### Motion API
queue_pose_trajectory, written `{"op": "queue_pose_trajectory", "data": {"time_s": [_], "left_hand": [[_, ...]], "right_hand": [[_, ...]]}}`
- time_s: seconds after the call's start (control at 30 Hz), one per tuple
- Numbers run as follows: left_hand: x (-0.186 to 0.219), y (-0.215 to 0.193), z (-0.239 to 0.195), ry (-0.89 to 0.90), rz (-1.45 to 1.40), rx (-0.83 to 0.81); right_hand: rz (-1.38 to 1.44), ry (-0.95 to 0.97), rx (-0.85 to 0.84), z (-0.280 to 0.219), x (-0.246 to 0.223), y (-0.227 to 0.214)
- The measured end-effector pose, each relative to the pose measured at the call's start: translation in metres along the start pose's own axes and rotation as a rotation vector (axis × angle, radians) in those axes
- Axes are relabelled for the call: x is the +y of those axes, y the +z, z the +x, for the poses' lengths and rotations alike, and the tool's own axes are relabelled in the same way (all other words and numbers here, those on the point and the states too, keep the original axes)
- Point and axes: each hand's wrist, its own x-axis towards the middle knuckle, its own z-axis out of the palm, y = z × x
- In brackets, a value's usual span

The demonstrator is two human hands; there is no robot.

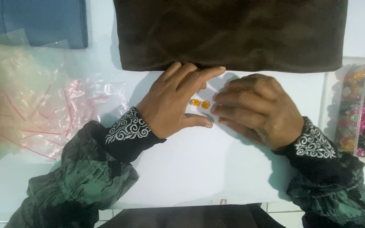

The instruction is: Sorting small garment accessories like buttons and beads and placing them into small plastic bags.

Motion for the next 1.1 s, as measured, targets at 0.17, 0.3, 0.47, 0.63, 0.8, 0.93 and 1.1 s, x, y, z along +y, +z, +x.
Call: {"op": "queue_pose_trajectory", "data": {"time_s": [0.17,0.3,0.47,0.63,0.8,0.93,1.1], "left_hand": [[-0.002,0.002,0.001,-0.004,0.022,0.002],[-0.004,-0.003,0.002,0.059,-0.02,0.008],[-0.009,-0.003,-0.001,0.105,-0.09,0.035],[0.001,0.006,0.005,0.06,-0.135,0.043],[0.011,0.015,0.005,-0.007,-0.041,0.021],[0.012,0.02,0.002,0.037,0.066,0.024],[0.008,0.038,0.008,0.091,0.136,0.243]], "right_hand": [[-0.072,-0.015,-0.012,-0.014,0.005,0.008],[-0.093,-0.005,-0.008,-0.011,0.007,0.001],[-0.019,0.081,0.068,-0.014,0.011,-0.009],[0.031,0.298,0.076,-0.024,0.012,-0.023],[-0.057,0.507,-0.174,-0.035,0.01,-0.019],[-0.01,0.686,-0.198,-0.043,0.013,-0.004],[0.124,0.603,0.038,-0.04,0.012,0.028]]}}
